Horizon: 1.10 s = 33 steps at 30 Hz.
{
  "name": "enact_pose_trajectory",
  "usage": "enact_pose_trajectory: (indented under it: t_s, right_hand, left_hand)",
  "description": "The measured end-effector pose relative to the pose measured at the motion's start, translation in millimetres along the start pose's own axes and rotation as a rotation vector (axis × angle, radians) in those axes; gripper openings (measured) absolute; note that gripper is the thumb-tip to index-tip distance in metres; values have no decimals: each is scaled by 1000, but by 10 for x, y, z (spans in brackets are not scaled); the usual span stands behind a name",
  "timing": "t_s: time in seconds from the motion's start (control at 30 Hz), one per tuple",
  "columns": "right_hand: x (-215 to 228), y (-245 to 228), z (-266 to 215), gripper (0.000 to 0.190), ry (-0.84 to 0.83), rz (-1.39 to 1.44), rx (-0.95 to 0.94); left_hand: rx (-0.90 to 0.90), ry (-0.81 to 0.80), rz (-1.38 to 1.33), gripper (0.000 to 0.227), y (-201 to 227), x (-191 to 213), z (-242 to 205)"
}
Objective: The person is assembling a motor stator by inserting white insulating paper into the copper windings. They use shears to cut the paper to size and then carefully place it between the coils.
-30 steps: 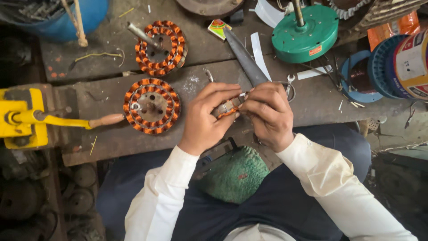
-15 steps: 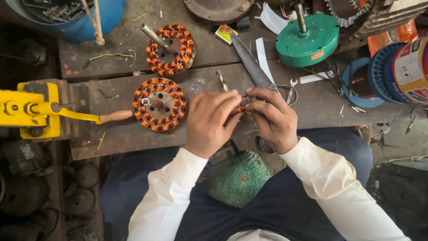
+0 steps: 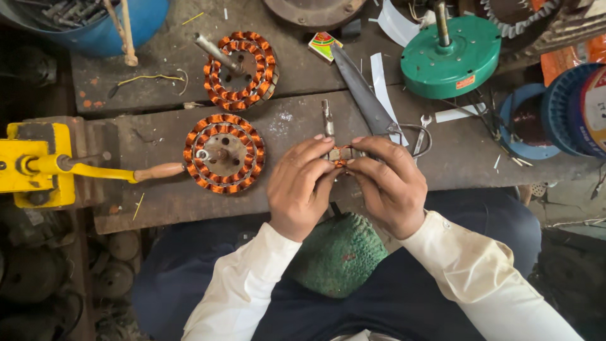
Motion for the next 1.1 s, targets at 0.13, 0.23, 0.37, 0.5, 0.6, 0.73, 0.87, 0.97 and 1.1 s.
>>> enact_pose_trajectory:
  t_s: [0.13, 0.23, 0.37, 0.5, 0.6, 0.73, 0.87, 0.97, 1.1]
  right_hand:
    - [11, 21, 7, 24, 7, 32, -23]
    - [38, 49, -11, 23, -7, 32, -55]
    - [31, 71, 29, 21, -8, 42, -89]
    - [61, 174, 57, 24, -45, 67, -120]
    - [238, 387, 26, 26, -4, 40, -166]
    - [460, 819, -119, 23, -1, -144, -412]
    - [425, 966, -293, 23, -115, -212, -415]
    - [280, 984, -321, 19, -187, -301, -342]
    - [161, 952, -287, 22, -263, -347, -327]
  left_hand:
    - [-53, -32, 29, 28, 11, -8, 52]
    - [-92, -67, 80, 26, 6, -30, 62]
    - [-75, -63, 82, 26, 10, -40, 105]
    - [19, -36, 63, 25, -65, -69, 152]
    - [59, -28, 21, 26, -134, -86, 178]
    - [99, -34, 28, 28, -201, -87, 232]
    - [59, -102, 173, 31, -164, -39, 293]
    - [52, -120, 190, 32, -115, 27, 345]
    - [156, -128, -69, 33, -119, 230, 421]
Point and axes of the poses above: each hand's wrist, its own z-axis towards the middle knuckle, its own x-axis out of the back of the hand, y = z × x, the point moved 4 cm from there along z, towards the middle knuckle, and after that the axes turned 10 degrees about x, right-handed, at the moved point
